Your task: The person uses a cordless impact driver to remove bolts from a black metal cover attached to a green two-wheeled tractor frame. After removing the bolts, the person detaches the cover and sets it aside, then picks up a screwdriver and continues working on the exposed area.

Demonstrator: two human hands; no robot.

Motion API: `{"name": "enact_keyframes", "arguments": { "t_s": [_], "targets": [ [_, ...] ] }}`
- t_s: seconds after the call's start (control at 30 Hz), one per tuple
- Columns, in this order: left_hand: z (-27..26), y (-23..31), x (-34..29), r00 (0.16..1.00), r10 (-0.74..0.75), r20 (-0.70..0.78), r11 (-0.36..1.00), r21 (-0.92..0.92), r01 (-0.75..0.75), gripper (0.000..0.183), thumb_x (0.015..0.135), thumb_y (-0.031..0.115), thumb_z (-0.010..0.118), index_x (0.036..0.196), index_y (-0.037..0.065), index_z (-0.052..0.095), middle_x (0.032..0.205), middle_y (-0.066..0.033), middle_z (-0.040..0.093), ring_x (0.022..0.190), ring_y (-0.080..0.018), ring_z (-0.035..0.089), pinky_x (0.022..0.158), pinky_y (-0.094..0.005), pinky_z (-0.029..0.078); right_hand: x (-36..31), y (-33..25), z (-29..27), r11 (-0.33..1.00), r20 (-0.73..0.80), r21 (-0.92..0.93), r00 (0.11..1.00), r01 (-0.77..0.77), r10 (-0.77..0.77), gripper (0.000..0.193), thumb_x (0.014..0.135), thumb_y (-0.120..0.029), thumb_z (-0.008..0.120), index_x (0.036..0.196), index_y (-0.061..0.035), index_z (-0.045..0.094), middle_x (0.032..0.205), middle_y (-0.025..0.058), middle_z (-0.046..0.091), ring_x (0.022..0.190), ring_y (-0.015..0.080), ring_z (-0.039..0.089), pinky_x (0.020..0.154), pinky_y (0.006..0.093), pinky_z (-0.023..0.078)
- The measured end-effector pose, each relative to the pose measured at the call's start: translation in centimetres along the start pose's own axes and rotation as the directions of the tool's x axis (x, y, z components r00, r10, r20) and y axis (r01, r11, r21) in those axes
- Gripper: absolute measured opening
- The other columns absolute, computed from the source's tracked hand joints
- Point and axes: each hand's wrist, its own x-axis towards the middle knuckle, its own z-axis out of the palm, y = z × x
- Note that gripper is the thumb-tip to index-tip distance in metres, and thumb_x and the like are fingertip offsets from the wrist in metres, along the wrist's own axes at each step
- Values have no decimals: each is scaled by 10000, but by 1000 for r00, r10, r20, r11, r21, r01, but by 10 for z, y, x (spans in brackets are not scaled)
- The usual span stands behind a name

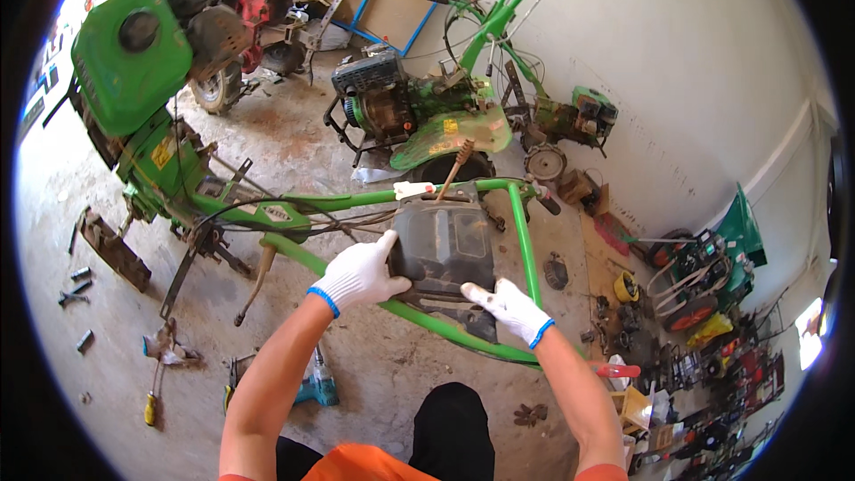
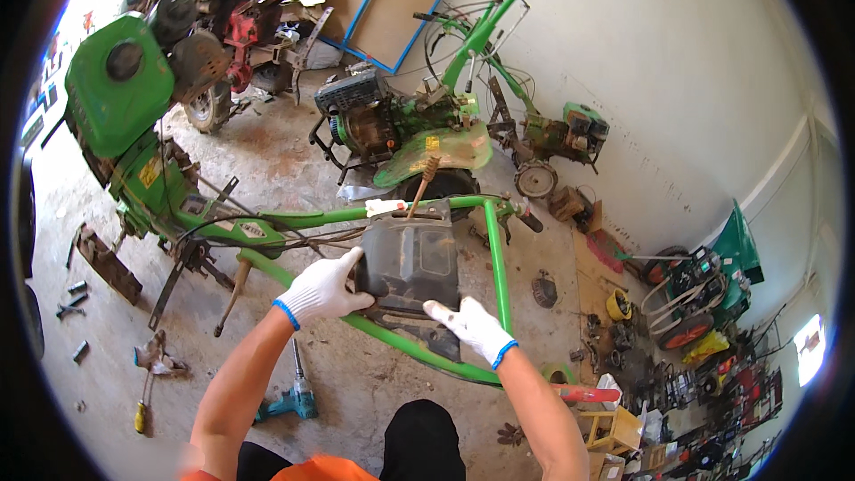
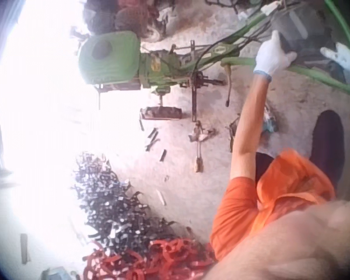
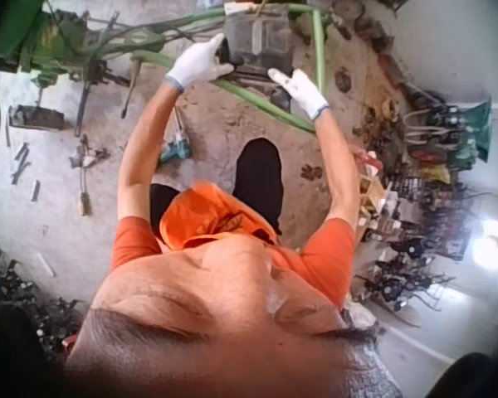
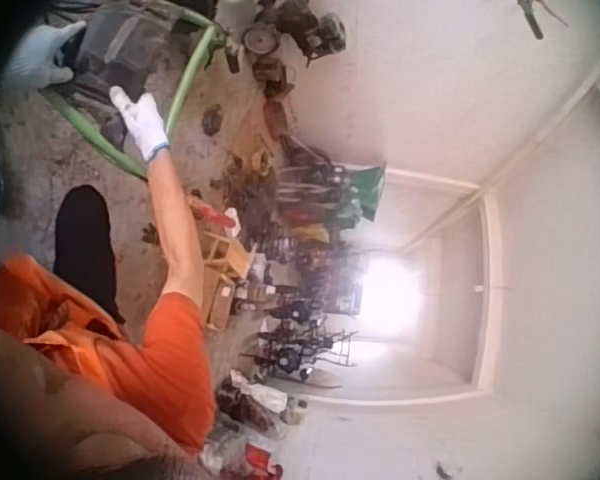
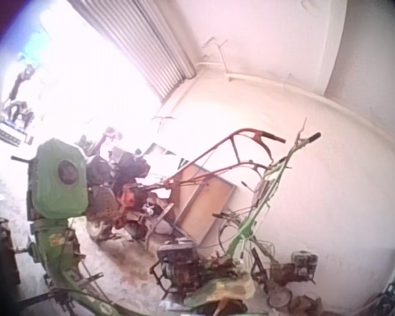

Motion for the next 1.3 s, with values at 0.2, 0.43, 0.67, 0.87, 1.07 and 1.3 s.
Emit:
{"name": "enact_keyframes", "arguments": {
  "t_s": [0.2, 0.43, 0.67, 0.87, 1.07, 1.3],
  "targets": [
    [-16, 39, 5, 984, -13, -179, 994, 101, 32, 710, 864, 432, 807, 1413, 43, 581, 1203, -193, 694, 1096, -380, 693, 924, -471, 557, 11, 19, 26, 566, 34, 821, 985, 71, -171, 634, 945, -353, 840, 1380, 54, 624, 1272, 98, 715, 1138, 178, 648, 1030, 339, 511],
    [-18, 103, 46, 987, -82, -141, 994, 65, 92, 623, 869, 297, 826, 1395, 33, 621, 1291, -190, 702, 1159, -382, 695, 982, -458, 550, 4, -2, 35, 457, -90, 884, 995, 99, -43, 919, 809, -149, 951, 1543, 53, 437, 1375, 164, 668, 1236, 222, 655, 1070, 354, 536],
    [5, 120, 131, 998, -1, -63, 995, 103, 8, 401, 977, 202, 682, 1321, -3, 660, 1285, -230, 702, 1192, -421, 665, 1026, -463, 537, 2, -6, 29, 322, 45, 945, 998, -54, 37, 1000, 742, -111, 970, 1573, 9, 427, 1465, 180, 594, 1301, 262, 611, 1123, 378, 510],
    [24, 127, 178, 996, -70, 48, 950, 307, 52, 405, 1020, 240, 603, 1341, -6, 627, 1312, -249, 672, 1235, -434, 628, 1064, -494, 501, 11, 3, 43, 158, 327, 932, 945, -326, 25, 1055, 701, -165, 993, 1579, -32, 423, 1477, 200, 578, 1332, 323, 589, 1145, 408, 495],
    [33, 152, 209, 950, -274, 150, 844, 512, 162, 489, 963, 325, 698, 1325, -1, 654, 1287, -240, 687, 1168, -422, 672, 994, -498, 548, 14, -1, 45, -270, 533, 808, 845, -524, -45, 1110, 701, -112, 996, 1597, -14, 349, 1482, 187, 567, 1346, 295, 581, 1119, 395, 522],
    [42, 163, 212, 961, -271, 59, 800, 569, 191, 472, 872, 239, 806, 1257, -11, 700, 1203, -209, 722, 1073, -385, 721, 941, -453, 578, 18, -3, 36, 258, 374, 895, 927, -363, 9, 1212, 697, -245, 1015, 1633, 6, 287, 1506, 211, 495, 1369, 339, 530, 1158, 416, 480]
  ]
}}
